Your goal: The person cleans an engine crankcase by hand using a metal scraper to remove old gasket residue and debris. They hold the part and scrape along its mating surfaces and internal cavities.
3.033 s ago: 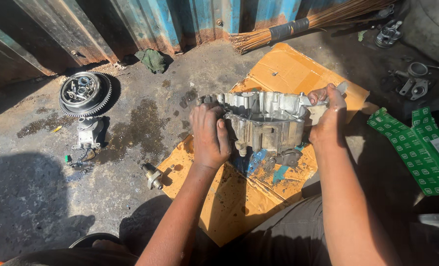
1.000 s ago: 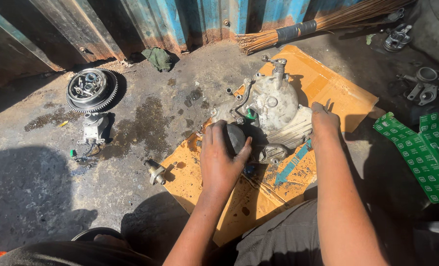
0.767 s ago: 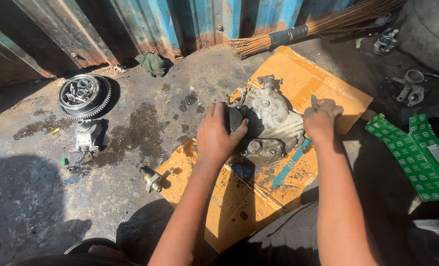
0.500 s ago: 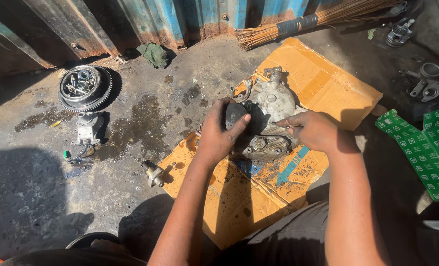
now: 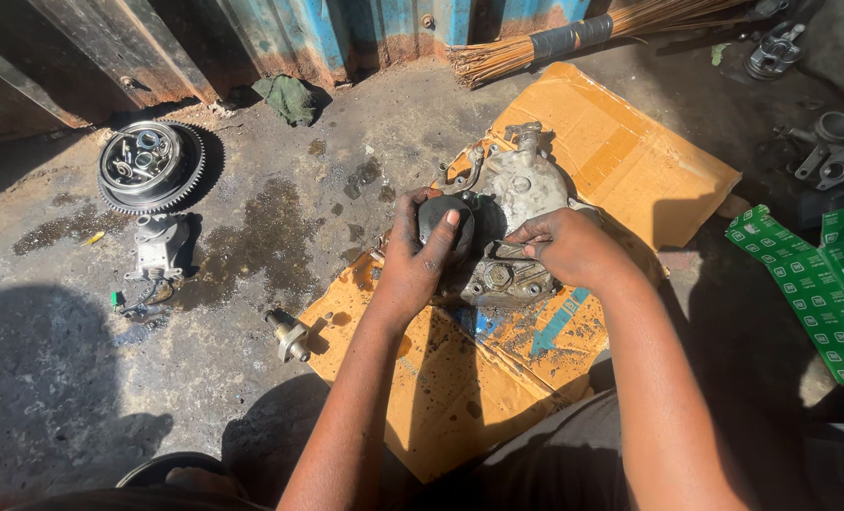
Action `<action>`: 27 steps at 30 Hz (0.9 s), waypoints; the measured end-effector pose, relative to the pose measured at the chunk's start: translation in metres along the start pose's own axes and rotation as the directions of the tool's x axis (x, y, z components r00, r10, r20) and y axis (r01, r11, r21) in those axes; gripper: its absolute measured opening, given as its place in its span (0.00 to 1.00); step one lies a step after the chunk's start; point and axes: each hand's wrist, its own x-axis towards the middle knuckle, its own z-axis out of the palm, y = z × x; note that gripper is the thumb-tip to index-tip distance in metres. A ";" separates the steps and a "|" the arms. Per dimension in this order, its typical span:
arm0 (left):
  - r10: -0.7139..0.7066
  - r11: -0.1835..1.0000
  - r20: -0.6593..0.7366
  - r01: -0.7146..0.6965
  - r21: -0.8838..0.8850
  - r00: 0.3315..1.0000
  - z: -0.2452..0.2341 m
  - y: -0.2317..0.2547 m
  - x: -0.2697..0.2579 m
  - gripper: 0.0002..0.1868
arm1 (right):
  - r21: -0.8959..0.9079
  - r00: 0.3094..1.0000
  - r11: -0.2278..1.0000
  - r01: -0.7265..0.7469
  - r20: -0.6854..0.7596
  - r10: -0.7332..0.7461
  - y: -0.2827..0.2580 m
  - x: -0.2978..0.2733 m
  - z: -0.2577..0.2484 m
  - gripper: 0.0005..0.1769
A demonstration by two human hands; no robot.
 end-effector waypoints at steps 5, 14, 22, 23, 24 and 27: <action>0.001 1.000 -0.007 -0.001 0.000 1.000 0.001 0.002 -0.003 0.23 | 0.023 0.977 0.983 0.181 -0.121 -0.177 -0.012 0.003 0.018 0.15; -0.015 0.998 -0.022 0.017 0.065 1.000 0.002 0.000 -0.002 0.22 | -0.263 0.991 0.956 -0.132 -0.051 0.122 -0.016 -0.004 -0.014 0.14; -0.018 1.000 -0.032 0.019 0.025 0.999 0.004 0.003 -0.003 0.22 | 0.118 0.986 0.979 -0.167 -0.007 0.169 0.006 0.008 -0.006 0.15; -0.037 0.999 -0.034 0.037 0.012 0.999 0.005 0.002 -0.002 0.22 | -0.076 0.982 0.980 -0.185 -0.060 0.181 0.005 0.007 -0.007 0.16; -0.038 0.999 -0.034 0.039 0.015 0.999 0.004 0.003 -0.001 0.22 | -0.263 0.977 0.943 -0.202 -0.115 0.178 0.002 0.007 -0.007 0.16; -0.018 0.999 -0.038 0.019 0.031 0.999 0.001 0.000 -0.002 0.22 | -0.489 0.983 0.852 -0.186 -0.087 0.164 -0.007 0.002 -0.004 0.15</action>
